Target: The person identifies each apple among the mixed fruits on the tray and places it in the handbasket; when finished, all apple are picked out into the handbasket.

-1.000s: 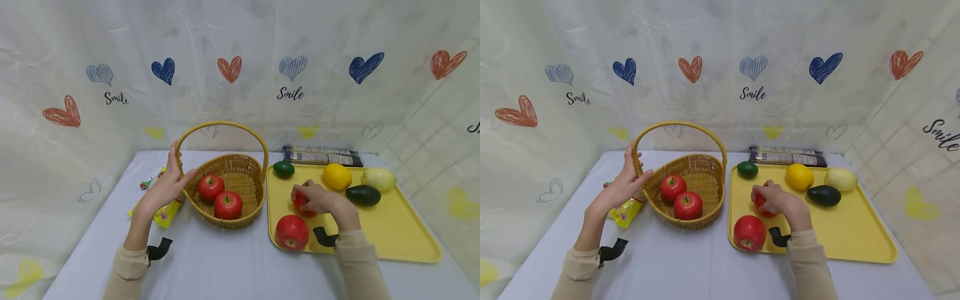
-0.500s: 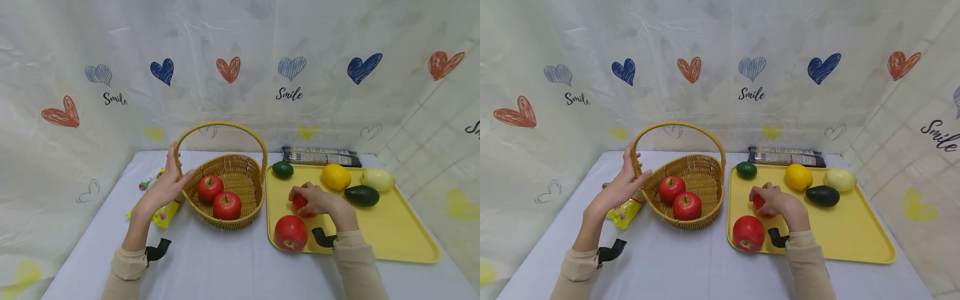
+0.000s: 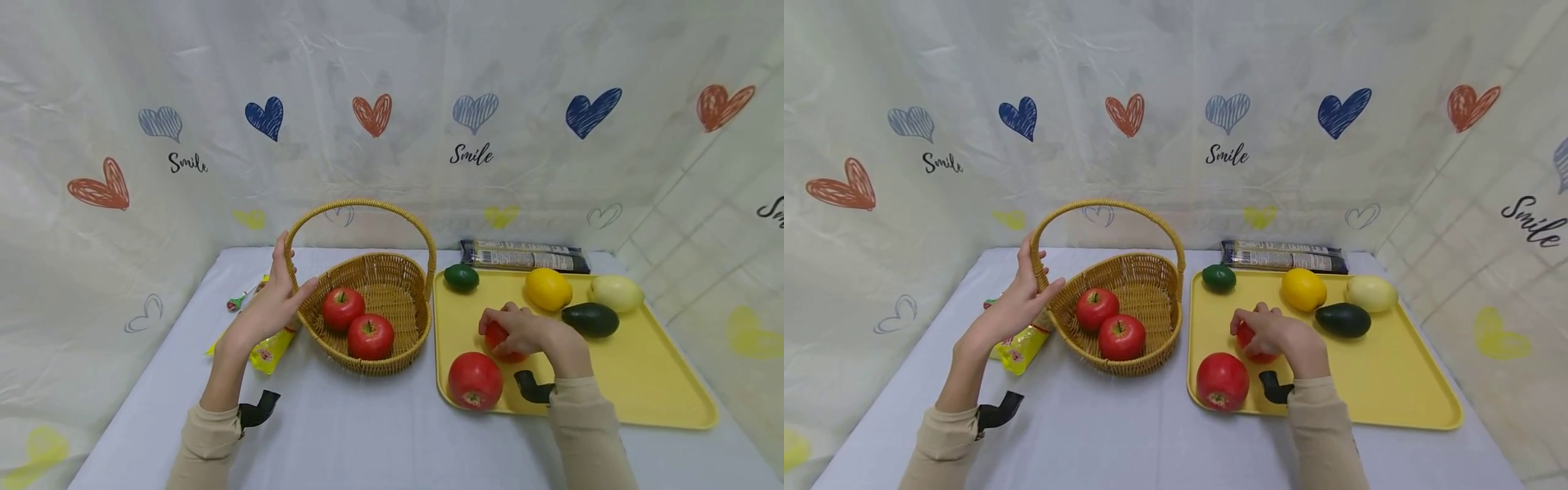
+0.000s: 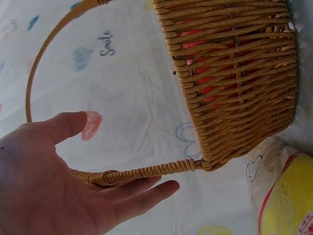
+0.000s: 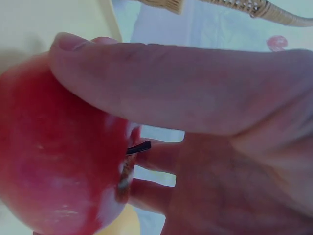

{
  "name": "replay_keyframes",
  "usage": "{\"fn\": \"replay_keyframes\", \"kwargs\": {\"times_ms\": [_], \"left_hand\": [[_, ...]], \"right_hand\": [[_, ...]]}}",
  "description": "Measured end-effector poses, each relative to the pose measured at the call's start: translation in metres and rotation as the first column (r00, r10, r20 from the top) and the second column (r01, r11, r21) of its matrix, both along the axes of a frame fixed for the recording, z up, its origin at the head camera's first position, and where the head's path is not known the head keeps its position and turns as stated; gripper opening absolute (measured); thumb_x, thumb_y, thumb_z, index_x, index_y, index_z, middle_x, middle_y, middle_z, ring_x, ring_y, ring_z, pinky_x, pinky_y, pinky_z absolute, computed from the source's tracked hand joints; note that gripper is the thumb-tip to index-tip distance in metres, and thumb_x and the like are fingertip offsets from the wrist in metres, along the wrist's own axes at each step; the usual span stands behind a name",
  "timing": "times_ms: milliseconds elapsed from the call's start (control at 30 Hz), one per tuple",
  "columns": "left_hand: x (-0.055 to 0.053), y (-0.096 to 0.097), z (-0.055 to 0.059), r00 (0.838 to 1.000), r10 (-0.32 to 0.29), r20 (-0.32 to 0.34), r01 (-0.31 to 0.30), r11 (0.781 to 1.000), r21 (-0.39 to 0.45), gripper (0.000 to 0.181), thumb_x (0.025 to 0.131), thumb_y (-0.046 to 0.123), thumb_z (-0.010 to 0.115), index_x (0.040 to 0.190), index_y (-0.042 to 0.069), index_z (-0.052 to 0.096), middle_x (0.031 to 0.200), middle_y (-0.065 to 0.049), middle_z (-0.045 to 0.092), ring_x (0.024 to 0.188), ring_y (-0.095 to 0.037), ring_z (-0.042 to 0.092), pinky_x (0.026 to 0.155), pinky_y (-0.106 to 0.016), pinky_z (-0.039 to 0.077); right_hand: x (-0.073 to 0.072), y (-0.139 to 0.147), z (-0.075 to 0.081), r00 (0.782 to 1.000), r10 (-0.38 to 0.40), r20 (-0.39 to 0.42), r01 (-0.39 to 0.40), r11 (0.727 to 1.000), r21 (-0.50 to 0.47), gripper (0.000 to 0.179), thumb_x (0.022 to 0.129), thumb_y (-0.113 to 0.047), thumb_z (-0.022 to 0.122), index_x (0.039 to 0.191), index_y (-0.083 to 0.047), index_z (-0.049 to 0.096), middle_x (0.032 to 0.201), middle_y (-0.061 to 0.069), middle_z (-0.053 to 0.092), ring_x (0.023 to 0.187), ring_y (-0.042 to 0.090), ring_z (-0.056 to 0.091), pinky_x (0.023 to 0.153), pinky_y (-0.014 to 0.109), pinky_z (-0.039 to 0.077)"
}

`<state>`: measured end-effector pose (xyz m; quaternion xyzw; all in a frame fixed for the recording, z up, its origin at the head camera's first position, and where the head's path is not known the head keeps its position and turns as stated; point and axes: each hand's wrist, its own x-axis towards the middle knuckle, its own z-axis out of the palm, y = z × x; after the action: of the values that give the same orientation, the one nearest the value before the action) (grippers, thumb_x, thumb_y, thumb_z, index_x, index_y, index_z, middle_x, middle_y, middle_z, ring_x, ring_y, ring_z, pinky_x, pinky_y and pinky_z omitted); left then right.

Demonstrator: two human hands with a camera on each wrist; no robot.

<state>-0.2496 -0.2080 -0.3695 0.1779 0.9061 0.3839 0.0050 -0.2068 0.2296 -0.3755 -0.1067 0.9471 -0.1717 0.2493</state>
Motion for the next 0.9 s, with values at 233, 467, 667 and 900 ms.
{"fn": "replay_keyframes", "kwargs": {"times_ms": [233, 467, 667, 900], "left_hand": [[0.001, 0.000, 0.000, 1.000, -0.008, 0.006, 0.008, 1.000, 0.012, 0.097, 0.108, 0.040, 0.049, 0.156, 0.031, -0.036, 0.172, -0.019, -0.011, 0.155, -0.051, 0.022, 0.123, -0.065, 0.027], [-0.001, 0.000, -0.004, 1.000, 0.002, -0.002, -0.002, 1.000, 0.000, 0.097, 0.107, 0.048, 0.048, 0.156, 0.033, -0.035, 0.172, -0.021, -0.004, 0.154, -0.048, 0.025, 0.122, -0.065, 0.029], [-0.002, -0.001, -0.004, 1.000, -0.001, -0.014, 0.001, 1.000, 0.006, 0.096, 0.107, 0.047, 0.048, 0.156, 0.032, -0.034, 0.172, -0.022, -0.004, 0.153, -0.049, 0.028, 0.122, -0.063, 0.030], [-0.001, -0.001, -0.004, 1.000, 0.001, -0.011, -0.001, 1.000, 0.003, 0.097, 0.107, 0.047, 0.048, 0.155, 0.034, -0.035, 0.172, -0.023, -0.002, 0.153, -0.049, 0.029, 0.120, -0.063, 0.033]], "right_hand": [[0.000, 0.009, 0.002, 0.999, -0.011, 0.044, 0.012, 1.000, -0.020, 0.035, 0.092, -0.015, 0.075, 0.122, -0.017, 0.057, 0.113, 0.016, 0.051, 0.102, 0.032, 0.054, 0.084, 0.041, 0.054], [0.001, 0.015, 0.004, 0.998, -0.024, 0.061, 0.025, 0.999, -0.021, 0.035, 0.092, -0.015, 0.075, 0.122, -0.017, 0.057, 0.112, 0.017, 0.051, 0.104, 0.033, 0.052, 0.082, 0.039, 0.053], [0.001, 0.018, 0.005, 0.999, -0.020, 0.040, 0.020, 1.000, -0.010, 0.035, 0.090, -0.015, 0.076, 0.121, -0.016, 0.058, 0.110, 0.016, 0.050, 0.104, 0.033, 0.050, 0.082, 0.040, 0.051], [0.005, 0.014, 0.010, 0.999, -0.037, -0.024, 0.038, 0.997, 0.071, 0.034, 0.088, -0.014, 0.076, 0.117, -0.017, 0.058, 0.110, 0.020, 0.049, 0.102, 0.042, 0.048, 0.084, 0.049, 0.050]]}}
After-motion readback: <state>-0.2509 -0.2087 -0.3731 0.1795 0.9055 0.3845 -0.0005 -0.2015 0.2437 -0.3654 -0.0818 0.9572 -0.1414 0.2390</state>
